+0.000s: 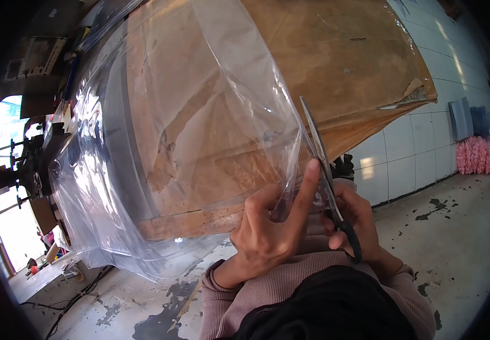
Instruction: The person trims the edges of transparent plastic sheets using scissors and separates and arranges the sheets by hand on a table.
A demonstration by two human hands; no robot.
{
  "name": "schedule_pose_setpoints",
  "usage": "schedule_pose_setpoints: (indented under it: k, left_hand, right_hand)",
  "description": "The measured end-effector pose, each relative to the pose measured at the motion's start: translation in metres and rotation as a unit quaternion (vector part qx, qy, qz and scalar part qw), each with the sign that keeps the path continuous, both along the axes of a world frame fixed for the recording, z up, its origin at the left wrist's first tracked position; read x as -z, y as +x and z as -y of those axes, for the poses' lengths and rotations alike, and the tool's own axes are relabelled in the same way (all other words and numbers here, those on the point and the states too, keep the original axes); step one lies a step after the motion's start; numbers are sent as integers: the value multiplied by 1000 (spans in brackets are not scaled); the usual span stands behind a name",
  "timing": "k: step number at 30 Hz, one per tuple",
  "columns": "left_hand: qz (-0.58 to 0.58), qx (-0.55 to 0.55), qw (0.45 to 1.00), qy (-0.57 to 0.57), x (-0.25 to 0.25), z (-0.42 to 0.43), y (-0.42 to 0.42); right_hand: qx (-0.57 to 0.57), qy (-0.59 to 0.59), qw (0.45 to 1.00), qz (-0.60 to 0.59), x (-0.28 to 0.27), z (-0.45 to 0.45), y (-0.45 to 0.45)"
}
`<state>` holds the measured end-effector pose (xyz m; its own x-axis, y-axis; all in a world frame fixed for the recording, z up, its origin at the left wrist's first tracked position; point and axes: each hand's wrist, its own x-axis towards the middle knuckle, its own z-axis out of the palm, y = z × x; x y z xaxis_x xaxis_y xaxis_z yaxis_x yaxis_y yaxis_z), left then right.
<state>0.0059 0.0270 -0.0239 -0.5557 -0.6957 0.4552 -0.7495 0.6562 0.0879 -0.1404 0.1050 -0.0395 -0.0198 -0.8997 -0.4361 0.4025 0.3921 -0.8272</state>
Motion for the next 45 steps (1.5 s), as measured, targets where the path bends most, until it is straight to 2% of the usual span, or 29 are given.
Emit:
schedule_pose_setpoints:
  k: [5, 13, 22, 28, 31, 35, 41, 44, 45]
  left_hand:
    - [4, 17, 1000, 13, 0, 0, 0]
    - [8, 9, 999, 45, -3, -2, 0]
    - [8, 10, 999, 41, -3, -2, 0]
    - [2, 4, 1000, -3, 1, 1, -1]
    - [16, 9, 999, 51, -5, -2, -1]
    - [8, 8, 999, 51, -5, -2, -2]
    - [-12, 14, 997, 75, -6, -1, -1]
    - [-26, 25, 996, 85, -10, 1, 1]
    - [-18, 16, 997, 75, -8, 0, 1]
  right_hand:
    - [4, -8, 999, 34, -4, 7, 0]
    - [-7, 2, 1000, 2, -4, 5, -6]
    - [-14, -19, 999, -36, -2, 4, -6]
    - [-21, -28, 998, -50, 3, 4, -7]
    - [-17, -30, 998, -50, 5, 4, -6]
    - [-19, -17, 998, -52, 4, 2, -7]
    - [15, -32, 999, 14, -1, 2, 0]
    - [19, -62, 997, -33, -9, 2, -10]
    - [-8, -72, 991, -114, -13, 2, -18]
